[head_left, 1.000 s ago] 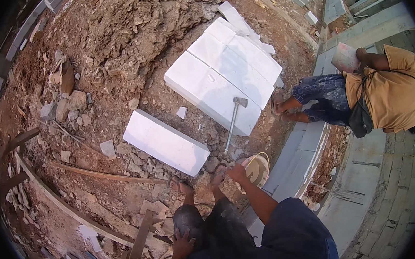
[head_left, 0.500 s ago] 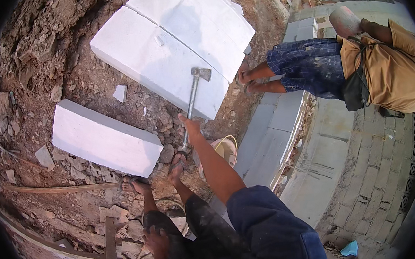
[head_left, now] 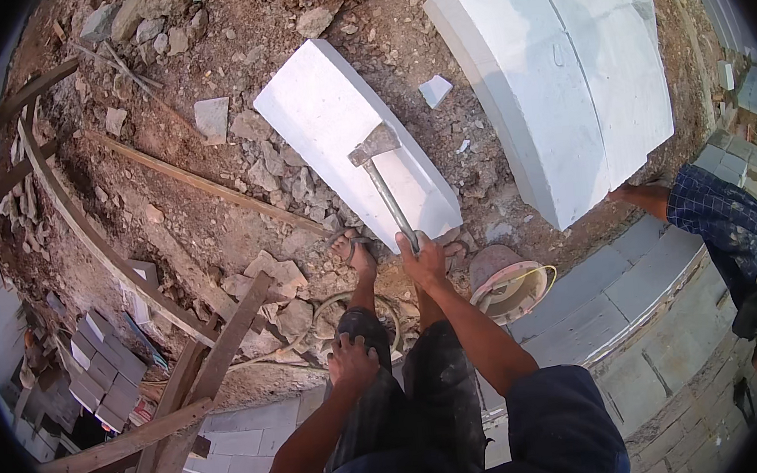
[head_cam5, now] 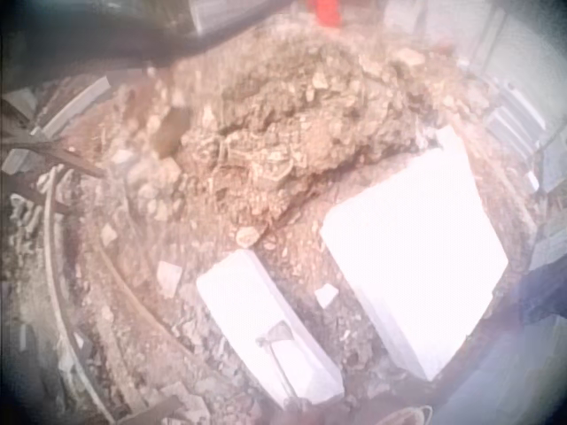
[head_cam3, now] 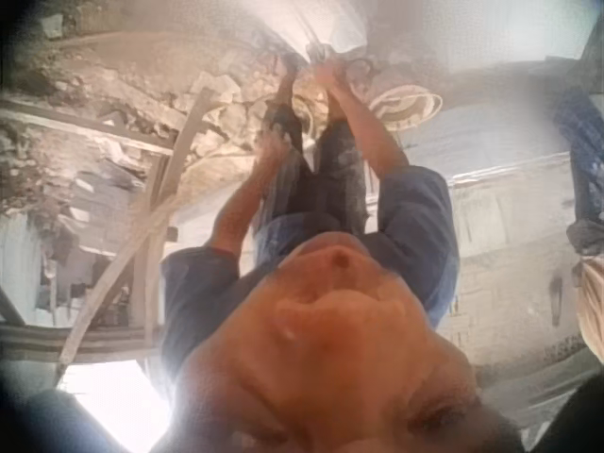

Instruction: The person scoops mortar from a bucket with a trowel and spreads it along a low wall. He then picks up white concrete blocks, applies mortar to their edges, and places them onto the wall, adjusting them into position.

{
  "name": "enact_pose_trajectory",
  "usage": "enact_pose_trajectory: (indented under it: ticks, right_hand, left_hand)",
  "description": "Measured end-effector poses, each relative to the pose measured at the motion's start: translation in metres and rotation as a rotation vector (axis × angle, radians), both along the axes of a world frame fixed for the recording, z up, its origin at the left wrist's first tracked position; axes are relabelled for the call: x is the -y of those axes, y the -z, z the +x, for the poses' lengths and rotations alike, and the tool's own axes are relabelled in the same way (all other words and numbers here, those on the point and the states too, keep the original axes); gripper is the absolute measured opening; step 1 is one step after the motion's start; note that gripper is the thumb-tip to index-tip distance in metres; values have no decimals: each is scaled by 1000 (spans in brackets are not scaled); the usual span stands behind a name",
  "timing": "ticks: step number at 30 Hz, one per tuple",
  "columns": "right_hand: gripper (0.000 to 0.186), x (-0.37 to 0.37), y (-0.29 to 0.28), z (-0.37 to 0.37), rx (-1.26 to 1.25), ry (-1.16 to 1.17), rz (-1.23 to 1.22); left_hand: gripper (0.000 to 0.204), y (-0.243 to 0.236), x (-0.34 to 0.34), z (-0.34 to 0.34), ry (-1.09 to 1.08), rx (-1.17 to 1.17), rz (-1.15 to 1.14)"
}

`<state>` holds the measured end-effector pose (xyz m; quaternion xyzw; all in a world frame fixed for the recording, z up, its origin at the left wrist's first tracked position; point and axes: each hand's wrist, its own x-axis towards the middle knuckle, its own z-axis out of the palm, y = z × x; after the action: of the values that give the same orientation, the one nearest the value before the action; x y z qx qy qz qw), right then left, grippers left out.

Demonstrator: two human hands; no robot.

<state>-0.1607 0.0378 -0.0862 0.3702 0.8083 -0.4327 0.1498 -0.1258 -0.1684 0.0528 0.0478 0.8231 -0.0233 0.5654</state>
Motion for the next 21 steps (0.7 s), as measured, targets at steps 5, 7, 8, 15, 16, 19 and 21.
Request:
enact_pose_trajectory:
  ticks: [5,7,8,15,16,19,21]
  right_hand:
    - [48,114,37,-84,104,-411,-88]
    - [44,135,47,-128,207,-519,-140]
    - [44,137,57,-146,223,-571,-177]
    - [39,125,76,-127,-308,-412,143]
    - [36,119,81,-103,-377,-357,163]
    - [32,74,63,-50,-363,-206,156]
    - [30,24,45,-19,-266,-93,209]
  left_hand:
    - [42,5,16,12,-54,3,-58]
    - [41,3,16,8,-99,36,-64]
    - [41,5,17,6,-87,33,-53]
    - [42,3,22,-6,-64,19,4]
    - [41,-4,16,-12,-111,25,-3]
    - [41,-2,14,-12,-78,51,-10]
    - [41,0,13,-17,14,48,-13]
